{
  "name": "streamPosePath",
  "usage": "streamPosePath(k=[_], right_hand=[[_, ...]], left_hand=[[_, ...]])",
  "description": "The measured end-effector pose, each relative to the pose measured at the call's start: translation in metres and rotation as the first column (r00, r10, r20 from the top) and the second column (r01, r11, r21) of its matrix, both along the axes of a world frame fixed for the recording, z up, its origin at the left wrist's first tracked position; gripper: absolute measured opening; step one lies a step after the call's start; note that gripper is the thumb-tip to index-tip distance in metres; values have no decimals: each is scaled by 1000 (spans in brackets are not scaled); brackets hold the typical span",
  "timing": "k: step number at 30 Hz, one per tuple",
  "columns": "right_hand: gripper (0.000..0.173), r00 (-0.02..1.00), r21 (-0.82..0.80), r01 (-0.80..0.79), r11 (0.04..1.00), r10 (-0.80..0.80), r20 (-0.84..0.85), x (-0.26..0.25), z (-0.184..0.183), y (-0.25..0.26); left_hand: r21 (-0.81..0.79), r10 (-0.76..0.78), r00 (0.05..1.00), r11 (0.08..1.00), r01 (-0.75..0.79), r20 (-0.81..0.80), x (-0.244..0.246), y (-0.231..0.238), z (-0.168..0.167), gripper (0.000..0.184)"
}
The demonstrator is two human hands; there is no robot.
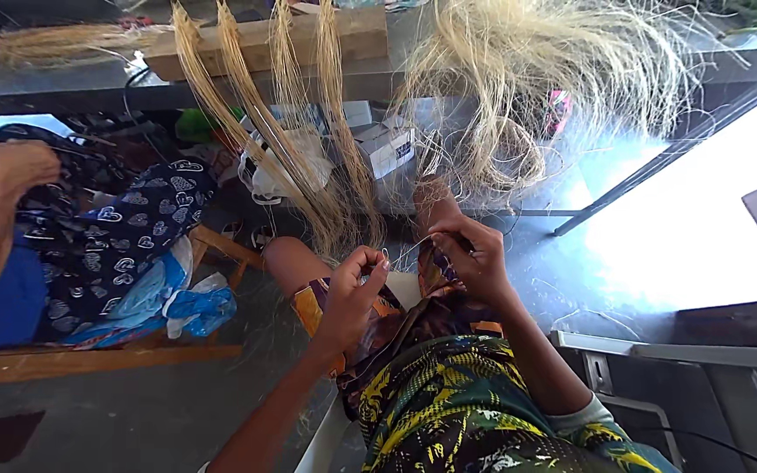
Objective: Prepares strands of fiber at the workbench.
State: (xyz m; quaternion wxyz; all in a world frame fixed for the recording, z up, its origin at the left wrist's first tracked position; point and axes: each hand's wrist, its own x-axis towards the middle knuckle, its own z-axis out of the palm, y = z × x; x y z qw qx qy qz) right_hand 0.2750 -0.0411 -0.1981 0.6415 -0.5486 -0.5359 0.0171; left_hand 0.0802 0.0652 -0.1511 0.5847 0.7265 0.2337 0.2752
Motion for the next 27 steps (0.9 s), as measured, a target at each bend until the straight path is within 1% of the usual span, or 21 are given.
streamPosePath(k=[3, 7, 10, 12, 16, 23, 27], right_hand=[[13, 996, 16, 10, 1000, -9, -89, -11, -13, 9], [14, 978, -16, -110, 994, 105, -182, -31, -12, 13], [17, 968, -20, -173, 985, 166, -189, -40, -8, 15], [17, 969, -19, -185, 983, 180, -168, -44, -5, 14], [17, 988, -17, -137, 990, 135, -70, -47, -3, 14], [18, 994, -117, -80, 990, 88, 64, -52, 3, 11], [18, 989, -112, -81, 990, 94, 117, -49, 4, 7]], left_hand=[[10, -14, 1000, 1000, 14, 4, 3, -1, 0, 10], [11, 2, 1000, 1000, -2, -2, 5, -2, -2, 10], [9, 30, 1000, 1000, -30, -11, 6, -3, -1, 10], [17, 51, 999, 999, -51, -13, 6, -4, 0, 10], [38, 72, 997, 997, -72, -20, 7, -5, -2, 10], [85, 79, 997, 993, -76, -28, 9, -7, -8, 9], [91, 74, 997, 993, -72, -19, 9, -8, -9, 9]])
